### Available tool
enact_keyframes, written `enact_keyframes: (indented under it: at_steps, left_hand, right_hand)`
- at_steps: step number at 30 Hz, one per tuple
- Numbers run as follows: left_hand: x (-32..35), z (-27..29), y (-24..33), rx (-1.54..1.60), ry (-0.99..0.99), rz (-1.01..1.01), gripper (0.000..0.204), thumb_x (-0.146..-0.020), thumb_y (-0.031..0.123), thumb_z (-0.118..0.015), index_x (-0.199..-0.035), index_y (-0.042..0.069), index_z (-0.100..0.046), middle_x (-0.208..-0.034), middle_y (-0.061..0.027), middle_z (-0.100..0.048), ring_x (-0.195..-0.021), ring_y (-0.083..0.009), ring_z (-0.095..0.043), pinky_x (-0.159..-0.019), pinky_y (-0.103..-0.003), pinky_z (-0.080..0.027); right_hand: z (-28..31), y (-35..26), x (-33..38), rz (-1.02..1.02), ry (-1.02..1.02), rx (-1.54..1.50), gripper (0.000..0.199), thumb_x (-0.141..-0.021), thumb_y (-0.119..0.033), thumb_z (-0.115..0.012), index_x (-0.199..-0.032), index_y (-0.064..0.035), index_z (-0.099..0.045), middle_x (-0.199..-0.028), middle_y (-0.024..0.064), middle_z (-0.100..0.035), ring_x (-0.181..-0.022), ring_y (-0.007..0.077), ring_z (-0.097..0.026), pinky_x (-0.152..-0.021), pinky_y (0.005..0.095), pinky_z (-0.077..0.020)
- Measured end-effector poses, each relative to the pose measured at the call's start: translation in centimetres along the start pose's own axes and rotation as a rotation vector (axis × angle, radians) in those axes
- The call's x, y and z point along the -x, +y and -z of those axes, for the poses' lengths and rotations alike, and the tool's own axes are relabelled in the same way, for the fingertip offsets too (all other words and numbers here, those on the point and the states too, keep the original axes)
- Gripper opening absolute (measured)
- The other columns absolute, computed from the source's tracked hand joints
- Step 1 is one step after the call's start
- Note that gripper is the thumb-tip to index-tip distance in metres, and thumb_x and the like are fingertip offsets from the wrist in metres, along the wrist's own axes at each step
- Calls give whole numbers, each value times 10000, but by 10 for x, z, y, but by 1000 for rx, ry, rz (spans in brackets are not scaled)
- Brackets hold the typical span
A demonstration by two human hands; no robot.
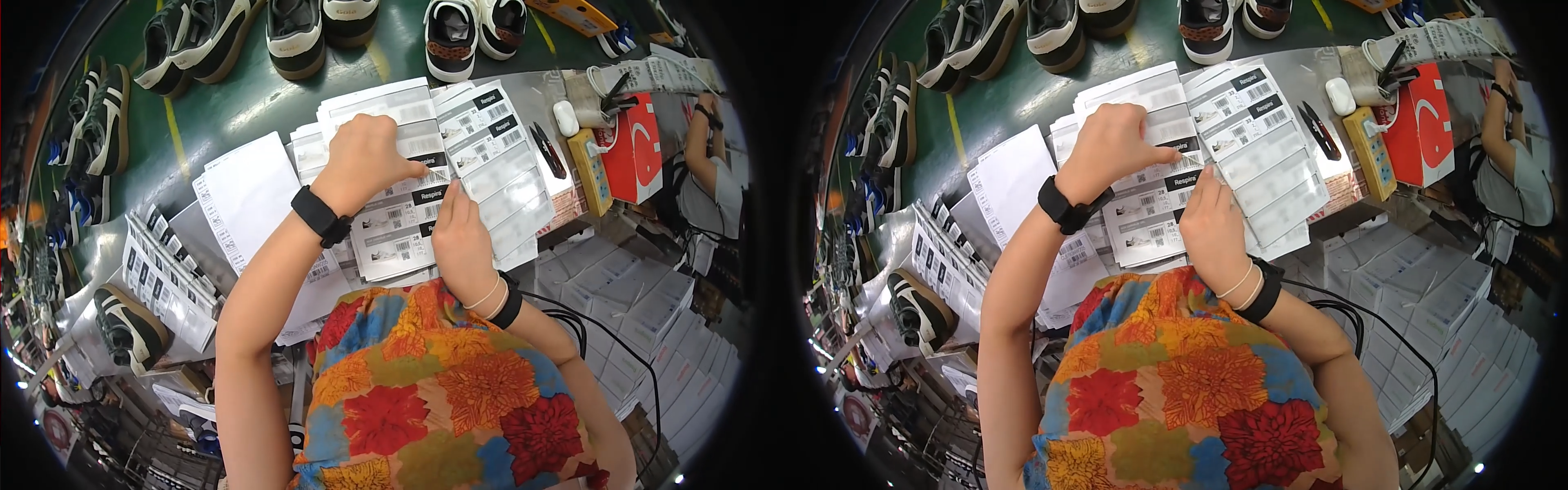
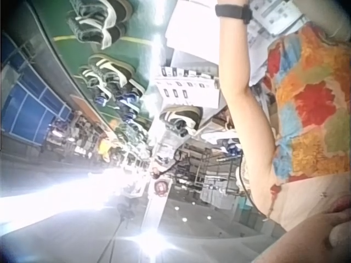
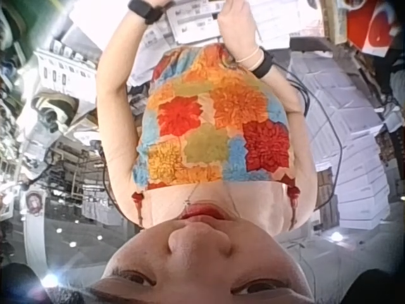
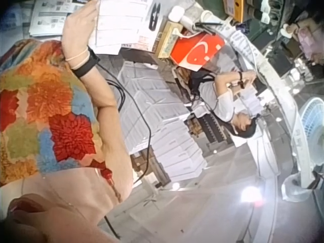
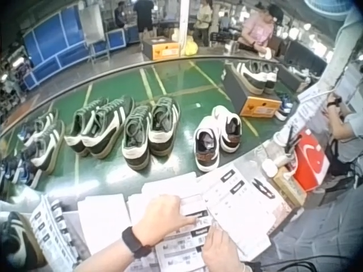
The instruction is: The recorder is checking shoe quality and labels in a shoe factory environment.
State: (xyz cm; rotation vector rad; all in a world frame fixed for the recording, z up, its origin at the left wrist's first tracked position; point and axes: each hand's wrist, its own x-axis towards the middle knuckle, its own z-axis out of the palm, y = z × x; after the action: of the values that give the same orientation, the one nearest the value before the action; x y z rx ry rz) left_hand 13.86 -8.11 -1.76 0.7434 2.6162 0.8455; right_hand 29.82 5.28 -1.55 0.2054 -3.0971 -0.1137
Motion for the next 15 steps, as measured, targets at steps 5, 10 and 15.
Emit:
enact_keyframes:
  at_steps: [5,10,15]
  left_hand:
    - [0,0,-2,-10,-16,20,534,-573,456,-880,-644,-11,-631,-617,-163,-626,-581,-316,-621,-583,-383,-520]
    - [1,3,1,2,-44,49,536,-562,456,-884,-648,-10,-634,-621,-162,-631,-588,-314,-629,-590,-377,-524]
    - [1,0,1,-4,-38,44,529,-553,448,-884,-647,-9,-636,-618,-160,-632,-587,-309,-630,-594,-373,-527]
  right_hand:
    - [17,4,3,14,63,-187,434,-802,-21,-614,-1207,130,-575,-1009,195,-595,-904,290,-591,-646,348,-536]
    - [14,19,-7,-215,-9,-502,391,-821,-1,-601,-1197,107,-583,-951,174,-592,-907,288,-596,-698,382,-534]
    - [-3,14,-3,-136,-28,-403,415,-800,19,-595,-1196,140,-564,-918,168,-570,-892,289,-588,-715,349,-530]
